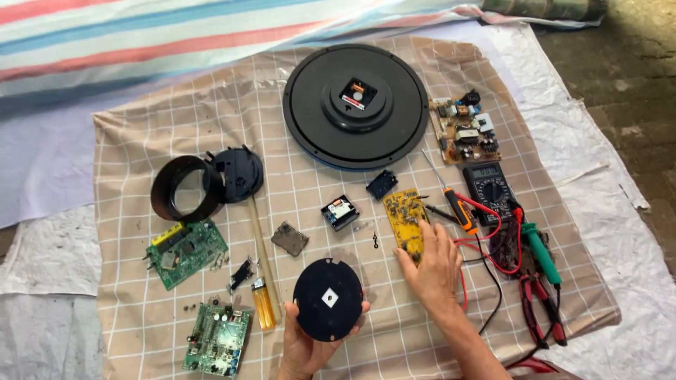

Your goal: The person uses a soldering iron to work on a small black electronic component on a table covered with a checkered cloth. They then pick up a round clock face and a small black box, manipulating the internal gears and parts with their fingers.

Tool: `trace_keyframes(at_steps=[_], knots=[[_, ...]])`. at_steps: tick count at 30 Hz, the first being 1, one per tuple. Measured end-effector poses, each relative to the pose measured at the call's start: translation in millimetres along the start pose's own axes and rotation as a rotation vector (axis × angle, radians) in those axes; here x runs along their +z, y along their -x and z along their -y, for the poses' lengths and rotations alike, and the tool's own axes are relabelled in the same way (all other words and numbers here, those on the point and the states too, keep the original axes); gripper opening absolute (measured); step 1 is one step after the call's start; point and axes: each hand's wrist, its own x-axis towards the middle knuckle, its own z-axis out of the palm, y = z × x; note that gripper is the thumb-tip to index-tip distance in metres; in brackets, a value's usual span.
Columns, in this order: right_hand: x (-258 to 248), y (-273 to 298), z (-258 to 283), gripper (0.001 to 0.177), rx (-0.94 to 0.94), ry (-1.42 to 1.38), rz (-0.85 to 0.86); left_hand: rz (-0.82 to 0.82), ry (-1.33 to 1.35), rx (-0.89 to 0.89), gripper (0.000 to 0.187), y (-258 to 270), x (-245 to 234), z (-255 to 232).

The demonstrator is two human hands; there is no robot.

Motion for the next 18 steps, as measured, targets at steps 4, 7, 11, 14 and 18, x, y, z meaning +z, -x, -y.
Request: trace_keyframes(at_steps=[4, 7, 11, 14, 18], knots=[[6.0, -1.6, -8.7, 0.078, -0.002, -0.008, -0.039, -0.037, -0.037, 0.019, 0.105, -1.4, 8.9, -1.4], [6.9, -1.2, -15.6, 0.078, -0.002, 0.017, -0.103, -0.052, -0.050, 0.022, 0.106, 0.1, 5.9, -1.6], [1.6, 2.0, -30.0, 0.069, -0.016, 0.057, -0.123, -0.029, 0.024, -0.012, 0.106, 2.3, -1.4, -1.9], [-10.5, 12.4, -21.6, 0.056, -0.105, -0.005, -0.189, -0.046, 0.056, -0.025, 0.106, 3.9, -5.8, -1.6], [-22.9, 14.2, 13.8, 0.037, -0.286, -0.374, -0.150, -0.019, 0.033, -0.016, 0.107, 1.1, -6.2, -2.6]])
